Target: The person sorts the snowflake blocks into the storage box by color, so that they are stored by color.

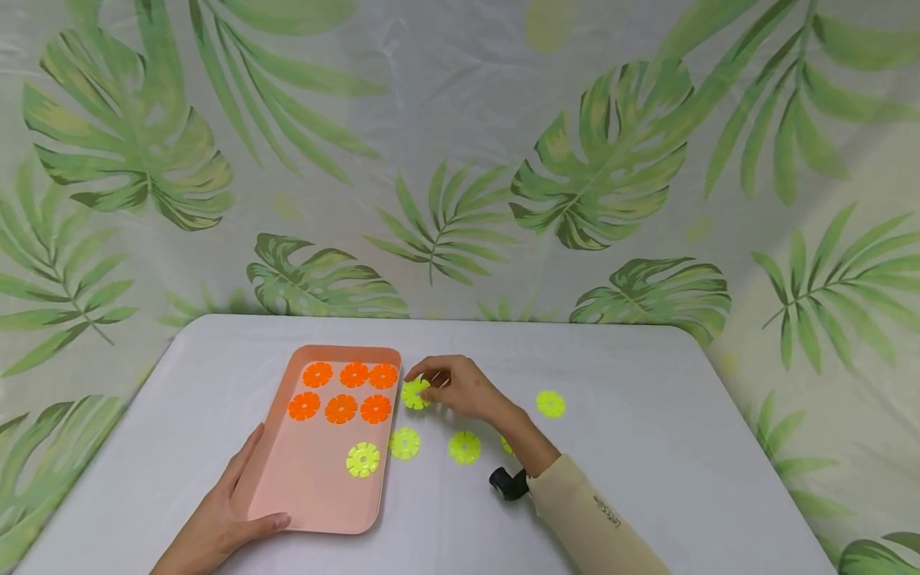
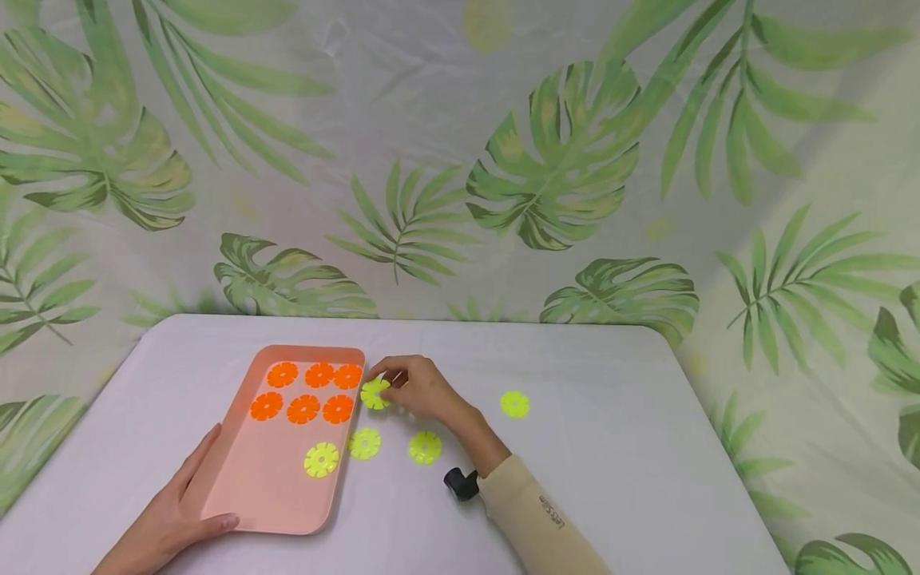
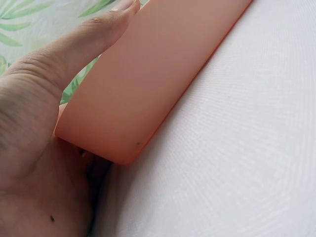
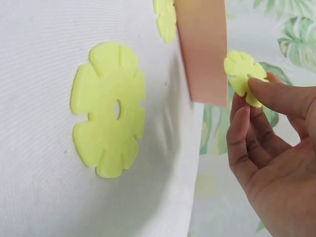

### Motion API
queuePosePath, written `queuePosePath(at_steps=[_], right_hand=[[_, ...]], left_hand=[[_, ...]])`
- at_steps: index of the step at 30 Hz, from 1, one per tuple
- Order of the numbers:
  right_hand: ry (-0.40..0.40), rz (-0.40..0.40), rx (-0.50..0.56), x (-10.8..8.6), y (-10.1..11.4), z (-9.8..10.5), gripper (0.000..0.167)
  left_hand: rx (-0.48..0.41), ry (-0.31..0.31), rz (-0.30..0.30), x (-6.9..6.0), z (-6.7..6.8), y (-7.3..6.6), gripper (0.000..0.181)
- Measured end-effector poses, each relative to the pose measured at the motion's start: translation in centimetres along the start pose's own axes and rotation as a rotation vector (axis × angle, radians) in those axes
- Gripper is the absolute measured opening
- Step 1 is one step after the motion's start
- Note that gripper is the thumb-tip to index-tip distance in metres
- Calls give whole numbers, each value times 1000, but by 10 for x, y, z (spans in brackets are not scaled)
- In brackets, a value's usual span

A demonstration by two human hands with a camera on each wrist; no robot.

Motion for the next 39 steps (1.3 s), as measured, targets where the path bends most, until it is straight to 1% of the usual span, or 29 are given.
queuePosePath(at_steps=[6,9,15,22,25,30,33,37,39], right_hand=[[-14,9,65,5,1,-1,26],[-17,16,101,6,2,-4,26],[-13,20,136,8,8,-10,25],[-13,4,200,13,10,-17,26],[-7,-5,226,16,10,-20,27],[19,-14,244,20,15,-26,30],[38,2,250,22,17,-30,31],[59,25,238,26,20,-36,32],[65,32,235,28,22,-39,32]], left_hand=[[31,-31,-31,0,2,-1,120],[28,-27,-25,0,2,-2,120],[25,-21,-13,1,1,-2,120],[30,-25,-16,1,1,-2,120],[35,-26,-6,1,1,-2,120],[28,-10,17,2,0,-3,121],[4,14,39,2,-1,-3,122],[-29,36,52,2,-1,-3,123],[-17,31,56,2,-1,-3,123]])
Point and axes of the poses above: each hand's wrist, its own x-axis towards the middle knuckle, its own z-axis out of the back of the hand, y = z × x, the point moved 2 cm from there along x, towards the middle knuckle, and after that the axes turned 14 degrees about z, right-handed, at the moved point
